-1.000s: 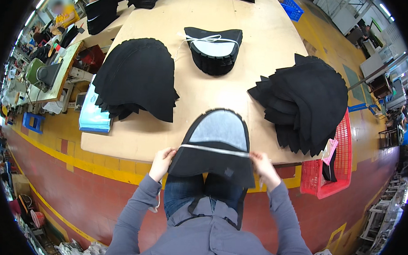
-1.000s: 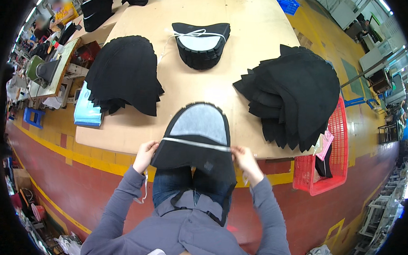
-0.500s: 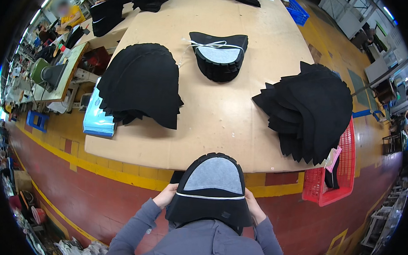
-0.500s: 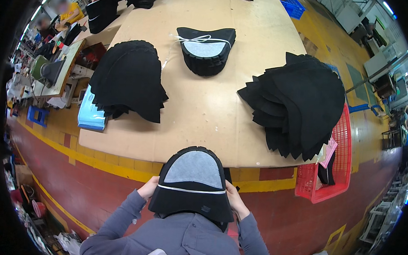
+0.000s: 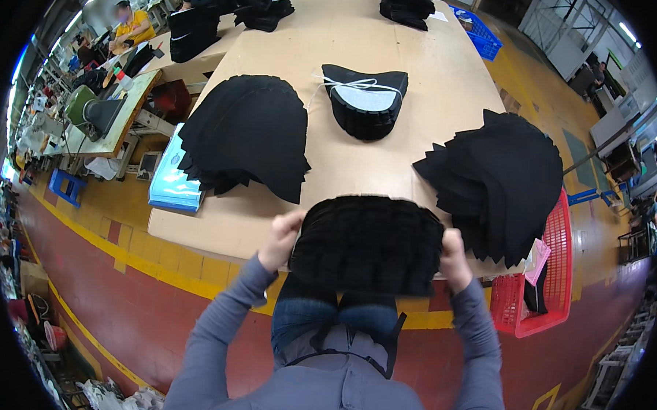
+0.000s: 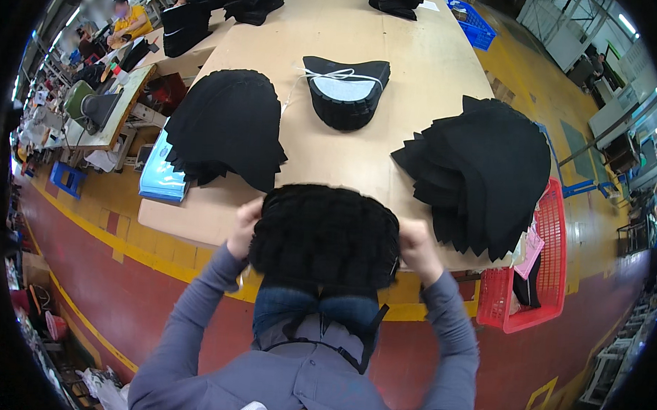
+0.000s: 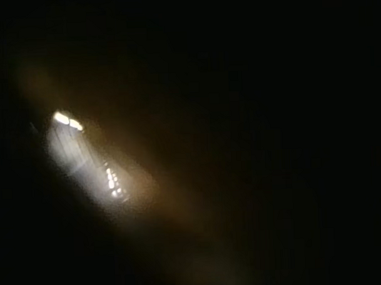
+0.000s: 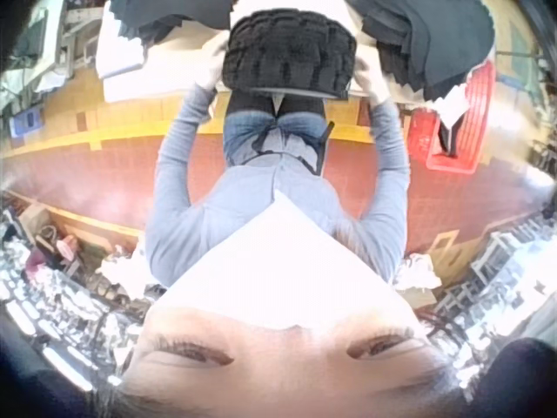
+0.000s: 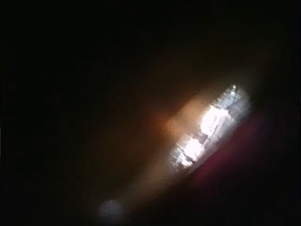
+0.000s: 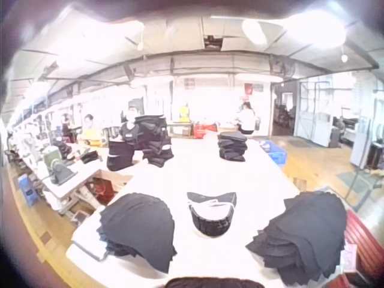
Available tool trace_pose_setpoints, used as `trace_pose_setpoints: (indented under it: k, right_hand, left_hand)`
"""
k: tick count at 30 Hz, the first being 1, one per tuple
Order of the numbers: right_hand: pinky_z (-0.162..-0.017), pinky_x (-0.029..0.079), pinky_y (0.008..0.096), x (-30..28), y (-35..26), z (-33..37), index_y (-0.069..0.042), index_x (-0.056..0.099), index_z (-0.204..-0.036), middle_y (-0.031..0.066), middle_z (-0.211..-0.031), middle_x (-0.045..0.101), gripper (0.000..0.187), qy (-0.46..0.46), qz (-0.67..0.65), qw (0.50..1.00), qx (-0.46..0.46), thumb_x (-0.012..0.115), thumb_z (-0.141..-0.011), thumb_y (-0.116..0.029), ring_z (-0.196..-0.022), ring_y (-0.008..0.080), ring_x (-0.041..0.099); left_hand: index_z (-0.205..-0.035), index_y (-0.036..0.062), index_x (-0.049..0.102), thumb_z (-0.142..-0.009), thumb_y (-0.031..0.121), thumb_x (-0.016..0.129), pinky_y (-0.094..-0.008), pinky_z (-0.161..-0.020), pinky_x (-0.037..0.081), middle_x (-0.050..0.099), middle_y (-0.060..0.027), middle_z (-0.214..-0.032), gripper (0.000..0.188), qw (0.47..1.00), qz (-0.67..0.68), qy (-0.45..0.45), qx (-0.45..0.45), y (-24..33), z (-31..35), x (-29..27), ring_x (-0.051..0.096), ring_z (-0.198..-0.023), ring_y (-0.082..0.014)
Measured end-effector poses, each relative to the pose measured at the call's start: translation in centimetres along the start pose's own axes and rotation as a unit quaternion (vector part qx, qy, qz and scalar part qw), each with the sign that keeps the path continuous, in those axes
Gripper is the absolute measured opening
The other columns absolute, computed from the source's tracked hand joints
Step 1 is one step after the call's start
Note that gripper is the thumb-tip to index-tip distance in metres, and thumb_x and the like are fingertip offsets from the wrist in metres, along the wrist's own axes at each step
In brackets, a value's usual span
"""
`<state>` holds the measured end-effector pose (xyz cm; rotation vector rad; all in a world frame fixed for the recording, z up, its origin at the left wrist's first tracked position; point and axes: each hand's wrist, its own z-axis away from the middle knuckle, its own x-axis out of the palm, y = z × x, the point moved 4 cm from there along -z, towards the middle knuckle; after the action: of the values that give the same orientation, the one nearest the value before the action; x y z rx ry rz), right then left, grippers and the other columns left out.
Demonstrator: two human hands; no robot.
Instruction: The person removes a hairnet, then repeatedly picks up stacks of black fabric pieces, aligns them, and ties them with white elastic bands. The person places the finished bundles on the table and continues with additional stacks.
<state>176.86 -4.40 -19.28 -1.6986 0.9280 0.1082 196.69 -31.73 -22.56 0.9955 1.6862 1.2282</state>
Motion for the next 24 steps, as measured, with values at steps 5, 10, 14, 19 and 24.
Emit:
trace_pose_setpoints:
  k: [5,10,14,19,24]
  right_hand:
    - [-0.050,0.048,0.0211,-3.8,-7.5,-3.3,-0.031,0.071,-0.118,0.0104,-0.110,0.070,0.047,-0.023,0.305,0.900,-0.310,0.063,-0.081,-0.002,-0.057,0.0061,0.060]
    - [-0.047,0.048,0.0205,2.2,1.4,2.0,-0.039,0.058,-0.133,0.0083,-0.126,0.063,0.053,-0.074,0.437,0.836,-0.325,0.061,-0.089,-0.009,-0.053,0.0046,0.056]
    - [-0.050,0.051,0.0267,1.1,2.5,1.5,-0.022,0.069,-0.116,0.0094,-0.102,0.070,0.031,-0.023,0.428,0.885,-0.180,0.067,-0.086,-0.015,-0.055,0.0149,0.064]
    - [-0.053,0.051,0.0388,-4.4,5.7,3.9,-0.007,0.072,-0.076,0.0171,-0.068,0.066,0.028,-0.069,0.545,0.803,0.230,0.073,-0.081,-0.035,-0.063,0.0291,0.067]
    - [-0.048,0.038,0.0286,-5.7,2.2,-2.9,-0.001,0.063,-0.065,-0.0002,-0.051,0.049,0.037,-0.039,-0.039,0.910,0.410,0.067,-0.088,-0.030,-0.049,0.0082,0.047]
  left_hand:
    - [-0.093,0.0003,0.061,-0.088,-0.013,0.050,-0.0329,-0.084,0.054,0.071,-0.0190,-0.106,0.017,0.969,-0.025,-0.028,0.245,5.0,-2.6,-0.5,0.069,-0.098,-0.0284]
    - [-0.092,-0.0009,0.059,-0.086,-0.012,0.050,-0.0332,-0.090,0.052,0.067,-0.0173,-0.117,0.016,0.999,0.027,-0.043,0.014,-7.4,0.6,1.5,0.065,-0.107,-0.0284]
    - [-0.095,-0.0014,0.061,-0.086,-0.010,0.052,-0.0336,-0.089,0.054,0.068,-0.0143,-0.118,0.015,0.981,-0.144,-0.109,0.068,-2.9,-0.6,0.0,0.066,-0.107,-0.0259]
    - [-0.109,-0.0011,0.066,-0.088,0.000,0.062,-0.0300,-0.086,0.054,0.070,-0.0105,-0.103,0.021,0.964,-0.215,-0.073,-0.140,-0.8,-0.3,-8.2,0.067,-0.099,-0.0188]
    - [-0.125,-0.0012,0.059,-0.093,0.009,0.063,-0.0258,-0.085,0.051,0.067,-0.0055,-0.102,0.034,0.986,-0.019,-0.060,-0.157,1.9,-2.4,-5.7,0.063,-0.094,-0.0103]
